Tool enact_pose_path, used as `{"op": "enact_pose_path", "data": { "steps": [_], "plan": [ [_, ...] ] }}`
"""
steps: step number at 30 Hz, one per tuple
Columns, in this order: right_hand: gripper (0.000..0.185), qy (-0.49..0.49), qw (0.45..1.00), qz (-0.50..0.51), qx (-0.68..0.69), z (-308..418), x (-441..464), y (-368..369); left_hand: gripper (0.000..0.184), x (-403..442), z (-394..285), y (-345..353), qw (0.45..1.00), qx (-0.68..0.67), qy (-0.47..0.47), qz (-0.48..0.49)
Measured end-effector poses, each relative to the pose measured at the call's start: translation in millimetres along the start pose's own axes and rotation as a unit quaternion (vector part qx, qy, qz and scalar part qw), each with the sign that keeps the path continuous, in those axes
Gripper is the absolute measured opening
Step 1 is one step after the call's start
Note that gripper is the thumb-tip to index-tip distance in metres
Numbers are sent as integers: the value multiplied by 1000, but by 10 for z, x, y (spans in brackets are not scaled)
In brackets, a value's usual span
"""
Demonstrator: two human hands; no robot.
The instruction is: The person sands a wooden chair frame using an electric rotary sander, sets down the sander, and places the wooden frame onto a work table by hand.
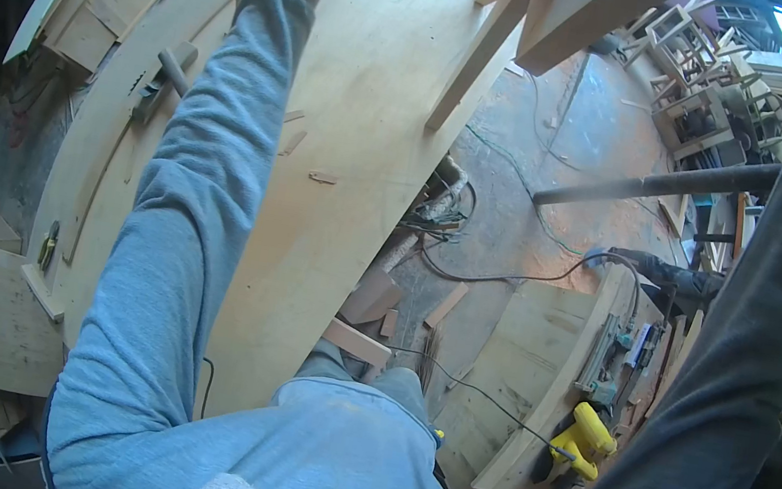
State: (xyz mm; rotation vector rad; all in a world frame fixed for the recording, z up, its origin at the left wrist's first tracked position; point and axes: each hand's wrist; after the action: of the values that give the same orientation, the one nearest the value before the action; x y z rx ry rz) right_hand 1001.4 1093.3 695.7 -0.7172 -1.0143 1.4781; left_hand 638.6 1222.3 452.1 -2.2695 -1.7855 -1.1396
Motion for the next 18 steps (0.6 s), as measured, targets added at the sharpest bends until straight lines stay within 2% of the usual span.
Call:
{"op": "enact_pose_path", "data": {
  "steps": [3,5,6,10,11,12,13,14,15,16,17,18],
  "plan": [
    [65,-1,1000,-2,4,11,-4,84,83,-16,-123,-68,994,-98,-55,-7],
    [66,-9,1000,-5,8,28,-28,112,85,-140,-480,31,986,-59,-146,-53],
    [66,-12,1000,-7,9,47,-47,124,92,-211,-626,51,980,-24,-190,-60],
    [66,-40,998,-35,35,59,-284,167,100,-865,-751,58,978,-15,-177,-111],
    [66,-55,995,-56,55,39,-365,173,78,-1104,-695,190,971,-4,-167,-168],
    [67,-78,990,-83,80,35,-488,222,93,-1486,-754,205,979,3,-179,-103],
    [67,-99,983,-111,109,5,-639,280,96,-1897,-649,218,979,8,-176,-107],
    [67,-118,972,-137,148,-56,-837,383,86,-2340,-732,447,963,93,-210,-138],
    [67,-122,961,-155,192,-161,-1093,565,84,-2850,-666,468,956,92,-243,-136],
    [67,-112,952,-159,234,-318,-1370,818,89,-3310,-634,567,936,143,-289,-143],
    [67,-96,943,-162,275,-519,-1700,1143,97,-3800,-556,532,938,139,-304,-95],
    [67,-41,945,-127,300,-777,-2089,1584,94,-4279,-683,727,910,157,-372,-96]
  ]
}}
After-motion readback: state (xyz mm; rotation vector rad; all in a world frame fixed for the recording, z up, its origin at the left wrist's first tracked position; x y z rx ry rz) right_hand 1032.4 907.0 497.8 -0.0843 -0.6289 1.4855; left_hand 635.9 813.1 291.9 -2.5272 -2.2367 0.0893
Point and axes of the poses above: each hand's wrist, its own x-axis towards the middle knuckle, its own y-axis out of the palm, z = x × y, and after that the axes turned 15 degrees about z, right-handed
